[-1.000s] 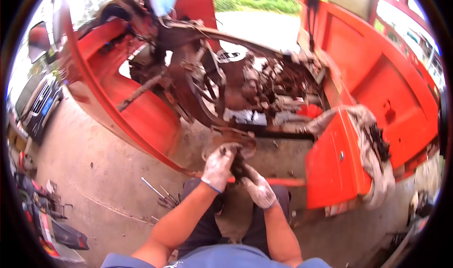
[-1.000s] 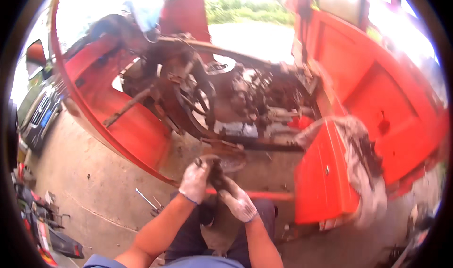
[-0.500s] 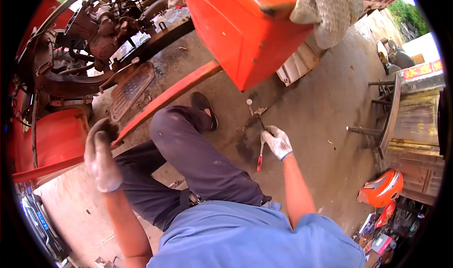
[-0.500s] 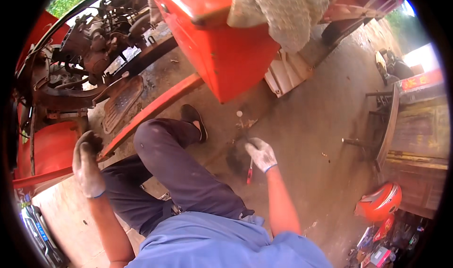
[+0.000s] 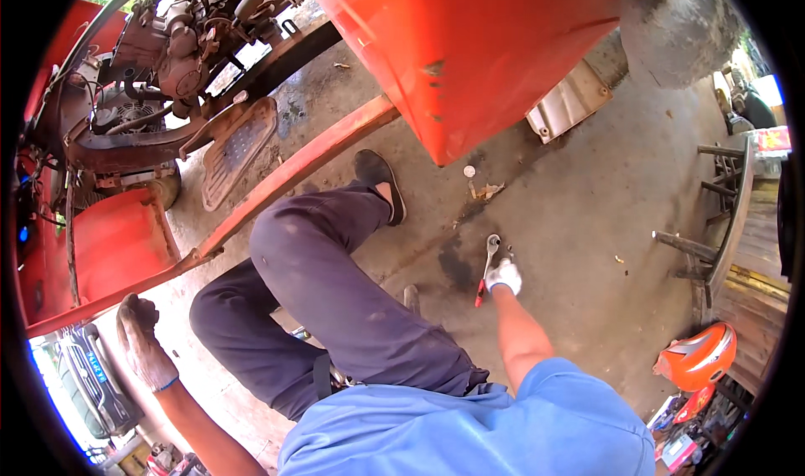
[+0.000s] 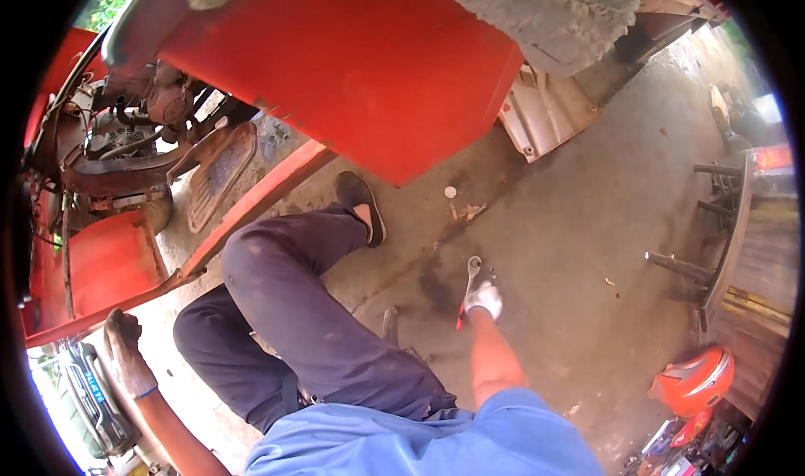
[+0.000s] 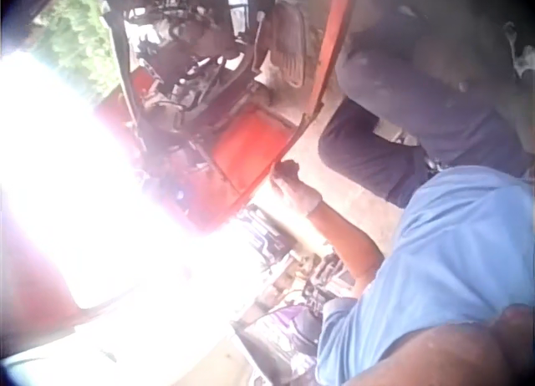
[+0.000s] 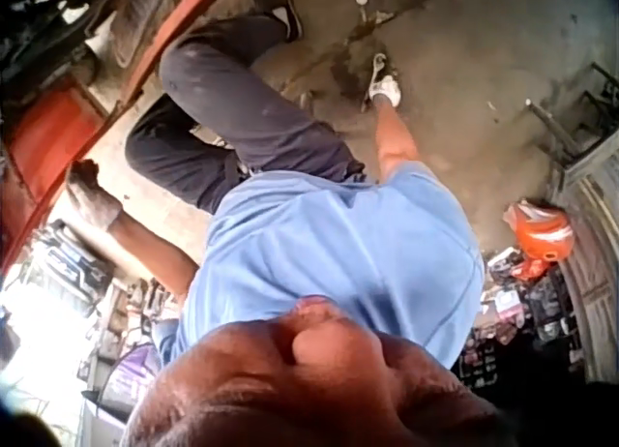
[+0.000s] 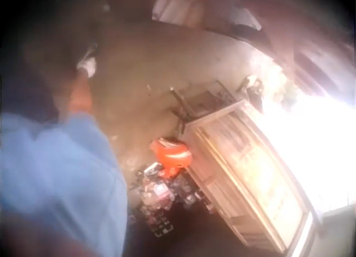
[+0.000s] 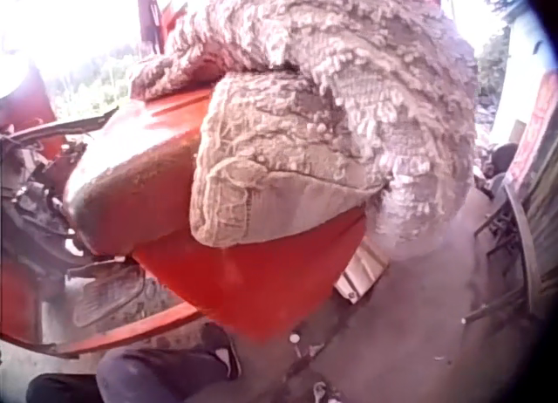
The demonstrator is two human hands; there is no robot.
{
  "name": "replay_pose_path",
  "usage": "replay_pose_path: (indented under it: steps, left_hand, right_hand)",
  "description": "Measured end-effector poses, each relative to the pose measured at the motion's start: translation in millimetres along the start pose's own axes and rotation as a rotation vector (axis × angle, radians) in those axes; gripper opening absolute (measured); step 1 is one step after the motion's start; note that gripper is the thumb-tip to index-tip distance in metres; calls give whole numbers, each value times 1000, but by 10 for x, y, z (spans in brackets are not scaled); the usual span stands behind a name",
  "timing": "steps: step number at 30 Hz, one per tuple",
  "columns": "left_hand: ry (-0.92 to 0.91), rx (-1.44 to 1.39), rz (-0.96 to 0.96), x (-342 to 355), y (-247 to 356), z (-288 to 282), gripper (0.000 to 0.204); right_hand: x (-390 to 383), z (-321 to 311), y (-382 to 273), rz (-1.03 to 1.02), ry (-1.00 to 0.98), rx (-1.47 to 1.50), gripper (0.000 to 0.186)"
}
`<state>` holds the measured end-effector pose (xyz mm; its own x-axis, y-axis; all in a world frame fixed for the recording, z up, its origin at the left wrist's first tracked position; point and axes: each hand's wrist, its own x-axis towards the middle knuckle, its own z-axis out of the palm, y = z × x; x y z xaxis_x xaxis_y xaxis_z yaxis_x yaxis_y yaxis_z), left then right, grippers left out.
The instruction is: The person works on a motor vehicle engine by hand and using a wrench, loosening components on the top of the engine block and removing a metal assembly.
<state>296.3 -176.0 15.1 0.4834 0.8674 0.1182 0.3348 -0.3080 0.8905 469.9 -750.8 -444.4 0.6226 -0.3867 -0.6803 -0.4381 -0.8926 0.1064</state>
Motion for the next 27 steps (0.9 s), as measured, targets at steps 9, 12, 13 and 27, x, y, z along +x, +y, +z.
replay_pose_path:
  steps: [9, 12, 13, 27]
  left_hand:
    - [-108, 124, 62, -144, 98, -19, 45]
    - [-184, 136, 95, -144, 175, 79, 42]
    - [-187, 83, 95, -192, 190, 178, 41]
    - [-738, -136, 206, -710, 741, 1245, 54]
  right_hand:
    - [-197, -192, -315, 127, -293, 272, 34]
    - [131, 306, 56, 8, -83, 459, 43]
    - [60, 319, 107, -162, 60, 318, 46]
    - [-4031, -3000, -1610, -1393, 392, 596, 20]
